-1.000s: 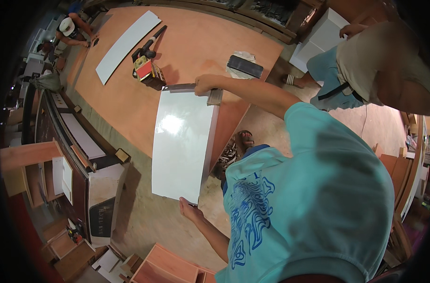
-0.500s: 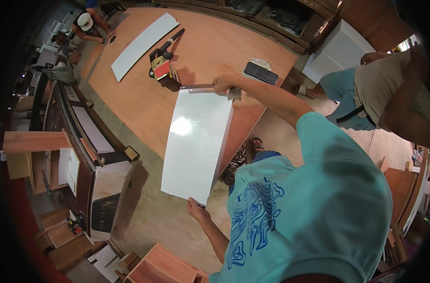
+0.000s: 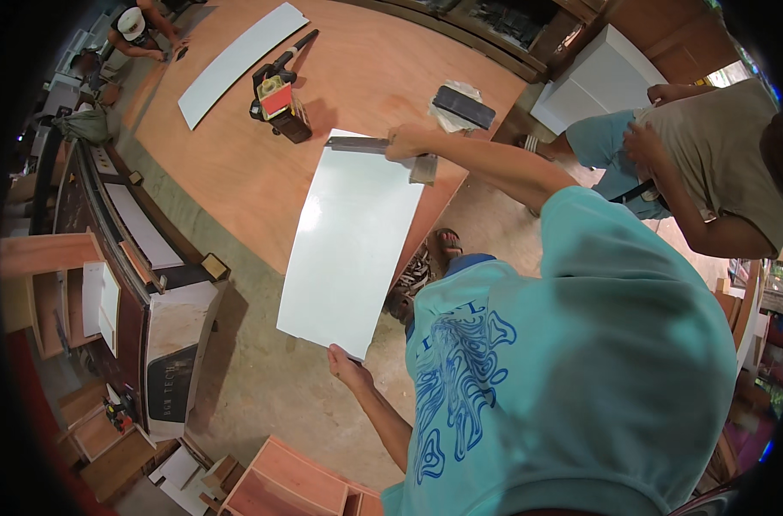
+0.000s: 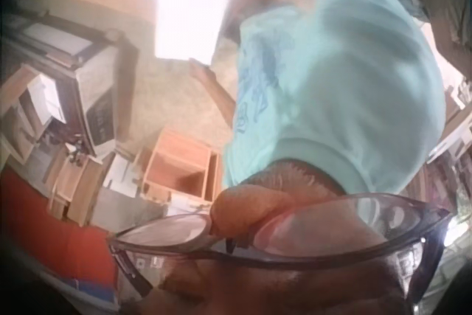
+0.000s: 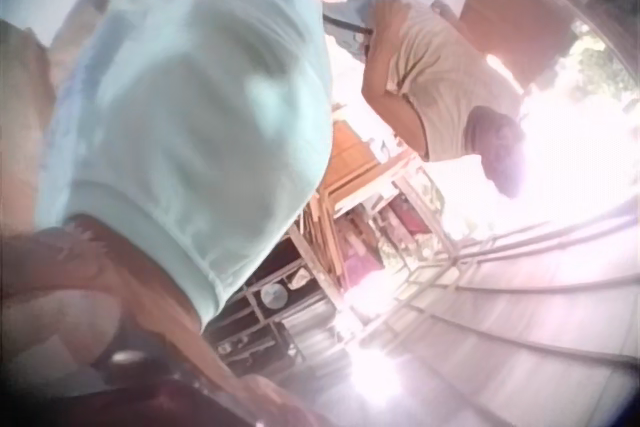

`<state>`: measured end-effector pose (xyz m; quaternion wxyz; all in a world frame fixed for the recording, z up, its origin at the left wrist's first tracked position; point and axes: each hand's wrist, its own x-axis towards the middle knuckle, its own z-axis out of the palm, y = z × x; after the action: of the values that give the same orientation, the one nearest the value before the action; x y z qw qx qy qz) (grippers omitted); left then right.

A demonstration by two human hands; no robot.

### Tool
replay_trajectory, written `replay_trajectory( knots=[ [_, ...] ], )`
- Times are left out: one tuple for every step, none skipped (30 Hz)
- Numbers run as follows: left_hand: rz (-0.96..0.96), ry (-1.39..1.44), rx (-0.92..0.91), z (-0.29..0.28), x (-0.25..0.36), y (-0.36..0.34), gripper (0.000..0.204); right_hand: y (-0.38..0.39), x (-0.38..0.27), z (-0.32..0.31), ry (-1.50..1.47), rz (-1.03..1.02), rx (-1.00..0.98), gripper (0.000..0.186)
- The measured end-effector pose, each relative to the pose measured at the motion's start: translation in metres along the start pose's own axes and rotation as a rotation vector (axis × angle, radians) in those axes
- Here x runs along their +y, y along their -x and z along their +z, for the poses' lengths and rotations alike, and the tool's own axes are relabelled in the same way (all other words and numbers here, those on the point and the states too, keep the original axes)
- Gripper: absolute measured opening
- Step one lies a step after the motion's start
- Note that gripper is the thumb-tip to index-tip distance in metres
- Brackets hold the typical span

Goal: The person wipes a white rectangular panel with a cloth, then uses a sanding block to smooth its edges and surfaces. They flip the panel and continue sanding different sides, occasionally wiping it again.

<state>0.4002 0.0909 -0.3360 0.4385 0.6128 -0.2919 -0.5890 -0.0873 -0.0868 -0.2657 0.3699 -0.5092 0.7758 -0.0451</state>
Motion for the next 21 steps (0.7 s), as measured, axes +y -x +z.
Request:
replay_trajectory(
  knots=[
    [0.014, -0.028, -0.005, -0.008, -0.002, -0.003, 0.041, 0.008, 0.005, 0.004, 0.006, 0.008, 0.01, 0.053],
    [0.0, -0.033, -0.011, -0.012, 0.002, -0.004, 0.041, 0.018, 0.012, 0.01, 0.009, 0.018, 0.016, 0.051],
    [-0.015, -0.037, -0.018, -0.017, 0.005, -0.005, 0.04, 0.026, 0.018, 0.015, 0.012, 0.029, 0.023, 0.05],
    [-0.03, -0.042, -0.025, -0.02, 0.008, -0.006, 0.04, 0.032, 0.023, 0.018, 0.007, 0.034, 0.048, 0.049],
    [-0.031, -0.045, -0.036, -0.024, 0.011, -0.006, 0.039, 0.041, 0.026, 0.025, -0.004, 0.041, 0.07, 0.047],
    [-0.032, -0.048, -0.047, -0.027, 0.014, -0.007, 0.038, 0.05, 0.028, 0.032, -0.015, 0.049, 0.091, 0.046],
    [-0.032, -0.051, -0.058, -0.03, 0.016, -0.007, 0.038, 0.059, 0.029, 0.039, -0.034, 0.047, 0.1, 0.044],
    [-0.036, -0.055, -0.047, -0.033, 0.017, -0.007, 0.037, 0.07, 0.025, 0.038, -0.055, 0.041, 0.111, 0.042],
    [-0.042, -0.06, -0.042, -0.035, 0.017, -0.009, 0.036, 0.081, 0.022, 0.036, -0.075, 0.041, 0.126, 0.041],
    [-0.047, -0.065, -0.036, -0.038, 0.016, -0.011, 0.036, 0.087, 0.02, 0.033, -0.078, 0.034, 0.138, 0.04],
    [-0.061, -0.068, -0.035, -0.04, 0.015, -0.014, 0.036, 0.093, 0.019, 0.03, -0.08, 0.029, 0.152, 0.039],
    [-0.074, -0.071, -0.033, -0.042, 0.015, -0.016, 0.035, 0.097, 0.018, 0.029, -0.083, 0.023, 0.166, 0.039],
    [-0.087, -0.075, -0.03, -0.045, 0.015, -0.018, 0.035, 0.098, 0.018, 0.028, -0.074, 0.023, 0.156, 0.039],
    [-0.086, -0.087, -0.045, -0.043, 0.017, -0.019, 0.035, 0.098, 0.022, 0.026, -0.064, 0.028, 0.149, 0.038],
    [-0.085, -0.098, -0.06, -0.041, 0.02, -0.019, 0.035, 0.1, 0.026, 0.026, -0.054, 0.034, 0.141, 0.038],
    [-0.083, -0.11, -0.075, -0.038, 0.023, -0.02, 0.035, 0.103, 0.029, 0.03, -0.075, 0.03, 0.154, 0.038],
    [-0.087, -0.116, -0.069, -0.04, 0.024, -0.024, 0.035, 0.104, 0.03, 0.031, -0.091, 0.018, 0.176, 0.038],
    [-0.09, -0.122, -0.063, -0.043, 0.025, -0.026, 0.035, 0.105, 0.032, 0.033, -0.108, 0.006, 0.197, 0.037],
    [-0.094, -0.125, -0.063, -0.041, 0.028, -0.029, 0.035, 0.106, 0.036, 0.036, -0.106, 0.016, 0.231, 0.036],
    [-0.103, -0.126, -0.096, -0.039, 0.031, -0.032, 0.035, 0.107, 0.04, 0.041, -0.103, 0.026, 0.264, 0.035],
    [-0.114, -0.126, -0.129, -0.036, 0.035, -0.035, 0.035, 0.107, 0.046, 0.043, -0.099, 0.037, 0.297, 0.034]
  ],
)
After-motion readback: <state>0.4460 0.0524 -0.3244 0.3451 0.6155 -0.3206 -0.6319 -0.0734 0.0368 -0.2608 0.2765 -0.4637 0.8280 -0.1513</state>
